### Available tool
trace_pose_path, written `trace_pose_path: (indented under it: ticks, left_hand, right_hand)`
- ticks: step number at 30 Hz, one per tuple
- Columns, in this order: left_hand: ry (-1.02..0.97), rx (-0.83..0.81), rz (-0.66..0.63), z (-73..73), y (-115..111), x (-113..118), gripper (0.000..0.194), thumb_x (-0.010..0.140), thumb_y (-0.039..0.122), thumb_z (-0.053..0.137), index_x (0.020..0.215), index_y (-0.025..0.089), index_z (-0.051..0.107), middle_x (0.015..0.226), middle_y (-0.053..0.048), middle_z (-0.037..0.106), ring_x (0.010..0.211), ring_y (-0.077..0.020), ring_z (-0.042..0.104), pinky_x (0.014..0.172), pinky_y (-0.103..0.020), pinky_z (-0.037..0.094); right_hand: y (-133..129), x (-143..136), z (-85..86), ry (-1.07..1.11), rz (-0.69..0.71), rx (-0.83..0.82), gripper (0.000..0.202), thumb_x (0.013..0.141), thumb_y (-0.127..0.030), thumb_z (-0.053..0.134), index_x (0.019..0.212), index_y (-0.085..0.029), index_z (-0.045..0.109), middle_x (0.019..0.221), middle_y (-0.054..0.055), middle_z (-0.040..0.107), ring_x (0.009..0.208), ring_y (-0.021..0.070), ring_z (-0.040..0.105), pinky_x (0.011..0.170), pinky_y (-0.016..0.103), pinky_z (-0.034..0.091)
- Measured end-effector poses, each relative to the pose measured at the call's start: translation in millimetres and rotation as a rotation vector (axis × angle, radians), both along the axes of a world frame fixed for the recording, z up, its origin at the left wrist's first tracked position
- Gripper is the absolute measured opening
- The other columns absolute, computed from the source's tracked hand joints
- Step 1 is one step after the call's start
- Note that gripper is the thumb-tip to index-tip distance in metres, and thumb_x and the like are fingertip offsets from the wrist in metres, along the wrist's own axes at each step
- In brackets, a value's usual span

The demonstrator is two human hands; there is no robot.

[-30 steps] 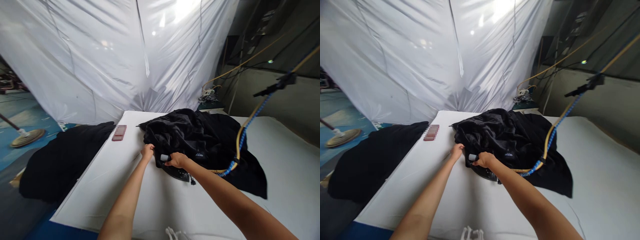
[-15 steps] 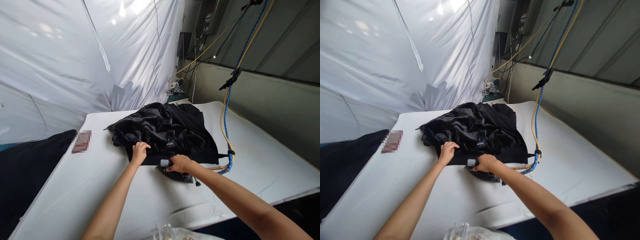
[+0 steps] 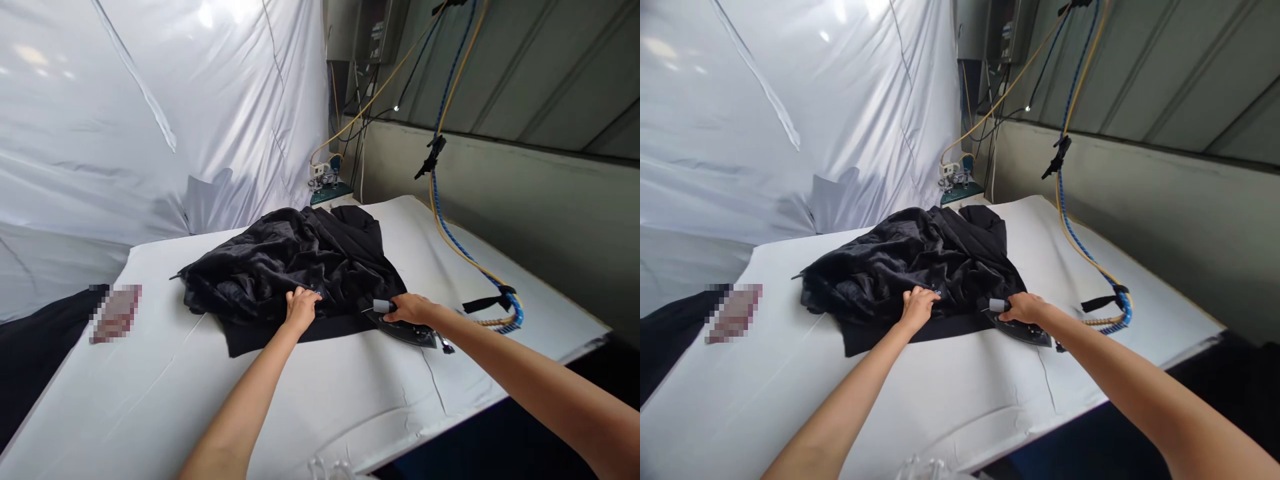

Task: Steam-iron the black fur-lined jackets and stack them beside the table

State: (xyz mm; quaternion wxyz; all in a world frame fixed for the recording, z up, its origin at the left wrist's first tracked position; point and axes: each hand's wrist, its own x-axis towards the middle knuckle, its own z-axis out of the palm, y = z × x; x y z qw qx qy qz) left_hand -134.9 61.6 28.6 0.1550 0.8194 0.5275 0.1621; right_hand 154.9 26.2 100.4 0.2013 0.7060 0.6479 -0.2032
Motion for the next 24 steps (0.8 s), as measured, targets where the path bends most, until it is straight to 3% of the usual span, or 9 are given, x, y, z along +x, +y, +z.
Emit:
trace_pose_path:
  ticks: [4, 9, 14, 19, 24]
  left_hand:
    - [0.068, -0.040, 0.047, -3.3, 7, 26, 0.028, 0.079, 0.017, 0.049, 0.102, 0.030, 0.059, 0.109, 0.000, 0.061, 0.102, -0.0199, 0.042, 0.084, -0.038, 0.027]
    - [0.149, -0.095, 0.172, -11.1, 15, 48, 0.043, 0.078, 0.031, 0.054, 0.120, 0.028, 0.046, 0.119, -0.003, 0.054, 0.106, -0.0229, 0.040, 0.085, -0.039, 0.028]
    - [0.201, -0.126, 0.198, -13.0, 18, 58, 0.048, 0.077, 0.038, 0.055, 0.123, 0.028, 0.043, 0.121, -0.005, 0.051, 0.108, -0.0236, 0.039, 0.087, -0.039, 0.029]
    - [0.163, -0.133, 0.156, -11.1, 16, 78, 0.063, 0.071, 0.050, 0.058, 0.127, 0.030, 0.037, 0.123, -0.005, 0.048, 0.109, -0.0251, 0.039, 0.087, -0.038, 0.029]
    - [0.181, -0.210, 0.176, -12.5, 18, 89, 0.039, 0.075, 0.037, 0.057, 0.111, 0.024, 0.050, 0.106, -0.006, 0.060, 0.108, -0.0238, 0.042, 0.087, -0.039, 0.027]
  right_hand:
    - [-7, 37, -2.7, 0.007, -0.112, 0.008, 0.056, 0.061, -0.065, 0.052, 0.097, -0.023, 0.063, 0.092, 0.008, 0.064, 0.090, 0.0292, 0.058, 0.071, 0.035, 0.040]
    - [-18, 59, 2.3, 0.040, -0.168, 0.026, 0.053, 0.064, -0.065, 0.050, 0.095, -0.024, 0.063, 0.092, 0.007, 0.065, 0.089, 0.0270, 0.058, 0.070, 0.033, 0.040]
    - [-24, 37, 6.6, 0.027, -0.091, 0.048, 0.052, 0.063, -0.065, 0.051, 0.094, -0.024, 0.063, 0.091, 0.008, 0.064, 0.087, 0.0288, 0.058, 0.068, 0.035, 0.040]
    - [-21, 3, -0.5, 0.058, -0.049, 0.056, 0.050, 0.064, -0.064, 0.051, 0.093, -0.024, 0.062, 0.090, 0.008, 0.064, 0.087, 0.0285, 0.059, 0.067, 0.034, 0.041]
    - [-9, 8, -3.4, 0.031, -0.079, 0.070, 0.049, 0.065, -0.063, 0.051, 0.093, -0.024, 0.063, 0.090, 0.008, 0.065, 0.089, 0.0277, 0.059, 0.068, 0.033, 0.041]
